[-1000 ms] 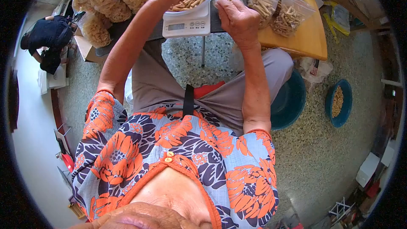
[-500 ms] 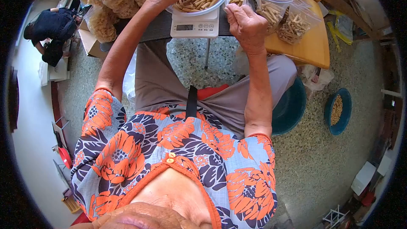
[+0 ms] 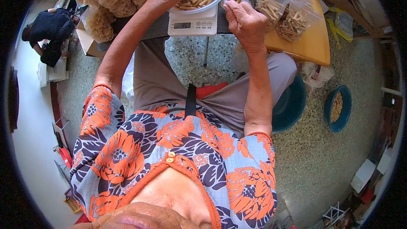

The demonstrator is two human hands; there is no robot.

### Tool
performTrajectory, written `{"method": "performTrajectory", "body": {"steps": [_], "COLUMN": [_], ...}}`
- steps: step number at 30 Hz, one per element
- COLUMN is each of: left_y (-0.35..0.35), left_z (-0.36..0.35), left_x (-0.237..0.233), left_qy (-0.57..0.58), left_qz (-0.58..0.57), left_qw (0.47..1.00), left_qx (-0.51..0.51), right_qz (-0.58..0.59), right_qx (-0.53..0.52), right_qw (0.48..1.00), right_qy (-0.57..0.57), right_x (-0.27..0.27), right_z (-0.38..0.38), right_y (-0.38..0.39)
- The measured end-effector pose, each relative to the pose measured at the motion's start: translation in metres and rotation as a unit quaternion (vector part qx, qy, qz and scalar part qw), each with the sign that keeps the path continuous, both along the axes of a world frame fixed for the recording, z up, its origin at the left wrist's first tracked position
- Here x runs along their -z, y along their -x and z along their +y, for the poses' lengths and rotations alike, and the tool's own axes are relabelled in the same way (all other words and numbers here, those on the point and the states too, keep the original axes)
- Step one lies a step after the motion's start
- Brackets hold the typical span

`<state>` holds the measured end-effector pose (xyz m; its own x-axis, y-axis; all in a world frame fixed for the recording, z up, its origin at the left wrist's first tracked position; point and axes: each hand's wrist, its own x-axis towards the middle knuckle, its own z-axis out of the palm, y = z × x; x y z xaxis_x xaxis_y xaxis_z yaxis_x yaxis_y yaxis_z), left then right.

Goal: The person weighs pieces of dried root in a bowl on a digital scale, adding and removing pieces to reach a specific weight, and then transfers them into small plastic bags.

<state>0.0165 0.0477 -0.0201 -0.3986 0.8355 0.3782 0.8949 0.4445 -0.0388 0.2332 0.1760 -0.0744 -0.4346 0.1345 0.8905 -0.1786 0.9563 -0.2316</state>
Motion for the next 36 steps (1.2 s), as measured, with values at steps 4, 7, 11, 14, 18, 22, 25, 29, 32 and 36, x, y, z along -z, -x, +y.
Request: {"method": "performTrajectory", "body": {"steps": [4, 7, 11, 14, 18, 22, 25, 29, 32, 36], "left_y": [-0.004, -0.003, 0.006, 0.022, 0.022, 0.029, 0.018, -0.013, -0.034, -0.042], "left_z": [-0.001, -0.002, -0.011, -0.012, -0.021, -0.017, -0.006, 0.008, 0.019, 0.024], "left_x": [-0.006, -0.009, -0.009, -0.005, -0.012, -0.018, -0.021, -0.033, -0.038, -0.037], "left_qy": [0.016, 0.010, -0.099, -0.161, -0.195, -0.130, -0.132, -0.155, -0.147, -0.108], "left_qz": [0.011, -0.038, -0.088, -0.392, -0.689, -0.893, -0.884, -0.842, -0.771, -0.666], "left_qw": [1.000, 0.999, 0.990, 0.904, 0.698, 0.418, 0.433, 0.505, 0.614, 0.735], "left_qx": [0.007, -0.004, 0.055, 0.058, 0.009, 0.101, 0.113, 0.109, 0.079, 0.063], "right_qz": [-0.009, -0.003, -0.007, -0.006, -0.001, 0.001, 0.001, -0.005, 0.001, -0.001], "right_qx": [0.006, 0.005, 0.012, 0.013, 0.012, 0.012, 0.018, 0.028, 0.032, 0.033], "right_qw": [1.000, 1.000, 1.000, 1.000, 1.000, 1.000, 1.000, 0.999, 0.998, 0.998], "right_qy": [0.002, -0.003, -0.007, -0.003, -0.004, -0.005, -0.014, -0.035, -0.047, -0.051], "right_x": [-0.001, 0.001, 0.003, 0.002, 0.000, 0.001, 0.000, 0.000, 0.002, 0.002], "right_z": [-0.001, 0.001, 0.003, 0.001, 0.000, 0.000, -0.001, -0.001, -0.001, -0.001], "right_y": [-0.001, 0.000, 0.000, 0.000, 0.000, 0.001, 0.000, -0.001, 0.000, 0.000]}}
